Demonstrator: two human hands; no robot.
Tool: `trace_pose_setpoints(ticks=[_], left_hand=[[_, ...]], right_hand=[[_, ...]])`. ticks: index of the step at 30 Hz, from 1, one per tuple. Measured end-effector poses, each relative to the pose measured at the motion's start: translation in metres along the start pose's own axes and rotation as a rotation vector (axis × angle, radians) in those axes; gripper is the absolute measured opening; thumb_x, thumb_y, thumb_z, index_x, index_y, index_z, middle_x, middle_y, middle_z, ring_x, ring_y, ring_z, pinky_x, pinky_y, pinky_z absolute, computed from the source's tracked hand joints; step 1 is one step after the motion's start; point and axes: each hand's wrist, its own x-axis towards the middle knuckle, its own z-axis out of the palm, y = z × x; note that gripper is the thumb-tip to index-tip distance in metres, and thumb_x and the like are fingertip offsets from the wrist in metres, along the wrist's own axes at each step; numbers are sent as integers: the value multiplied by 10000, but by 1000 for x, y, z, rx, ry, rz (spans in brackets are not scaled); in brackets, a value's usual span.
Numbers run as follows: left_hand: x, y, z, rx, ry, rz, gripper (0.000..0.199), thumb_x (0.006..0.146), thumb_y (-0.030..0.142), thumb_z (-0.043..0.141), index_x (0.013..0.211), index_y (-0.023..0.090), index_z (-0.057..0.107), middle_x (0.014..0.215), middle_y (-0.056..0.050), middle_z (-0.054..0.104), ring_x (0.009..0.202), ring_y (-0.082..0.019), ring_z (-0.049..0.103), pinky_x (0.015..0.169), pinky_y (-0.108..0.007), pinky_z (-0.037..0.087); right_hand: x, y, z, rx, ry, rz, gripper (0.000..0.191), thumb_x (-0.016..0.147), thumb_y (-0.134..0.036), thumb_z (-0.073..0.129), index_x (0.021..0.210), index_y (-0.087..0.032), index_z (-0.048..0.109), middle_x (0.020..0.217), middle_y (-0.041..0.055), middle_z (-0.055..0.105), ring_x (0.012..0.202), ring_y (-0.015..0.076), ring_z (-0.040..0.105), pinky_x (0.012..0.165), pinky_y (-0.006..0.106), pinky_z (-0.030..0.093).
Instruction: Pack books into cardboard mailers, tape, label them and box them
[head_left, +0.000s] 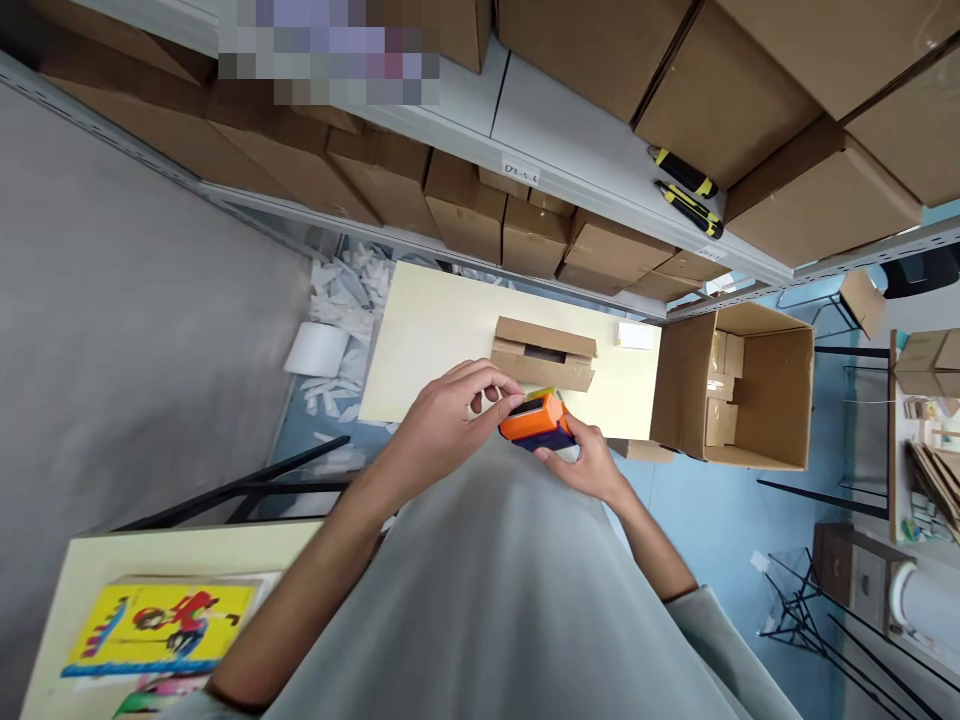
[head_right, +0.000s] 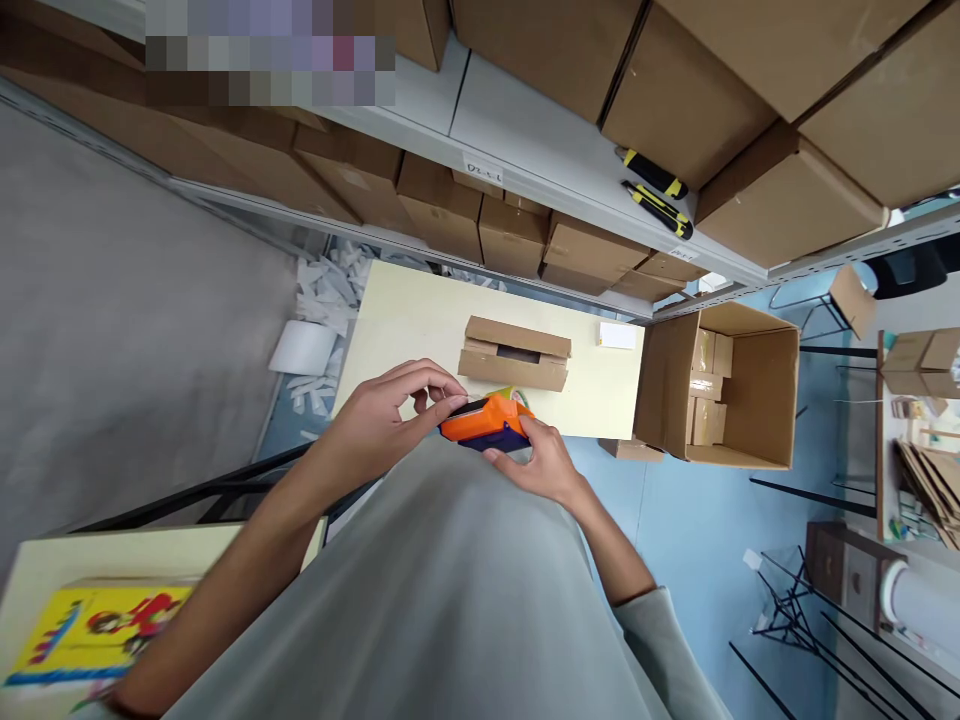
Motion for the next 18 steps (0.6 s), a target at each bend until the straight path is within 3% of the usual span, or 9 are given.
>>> trace_pose_setpoints(ticks=[3,6,12,15,18], left_hand=[[-4,-9,4,15,13,-81,248,986,422,575,920,251,741,969,-38,754,805,-192,625,754,-327,519],[-7,-16,9,1,50,-134,282,986,458,574,916,249,750,951,-35,752,762,-185,606,745,-324,508],[-9,-14,16,-102,99,-197,300,952,510,635,878,251,768,869,-20,746,733,-178,594,692,-302,497],[-8,-18,6,-150,188,-248,255,920,483,678,884,258,790,761,-6,701,674,-170,566,648,-292,490],[-4,-38,-6,-211,317,-307,231,872,459,735,914,245,813,708,-7,673,655,-169,573,613,-283,481]], right_hand=[[0,6,8,107,-40,93,439,937,-608,687,1073,-194,736,806,-1,712,718,186,623,693,295,521],[-1,3,4,127,-82,142,467,934,-633,685,1096,-199,742,858,7,749,767,205,661,734,305,531],[-8,-16,-34,58,-270,241,452,963,-674,671,1063,-239,743,889,11,810,809,237,721,786,336,579],[-14,-15,-56,-2,-316,305,476,948,-694,688,1044,-231,741,865,22,810,801,251,736,750,344,590],[-13,-11,-79,-4,-358,384,512,937,-718,690,990,-209,716,843,44,804,783,251,758,718,342,594]])
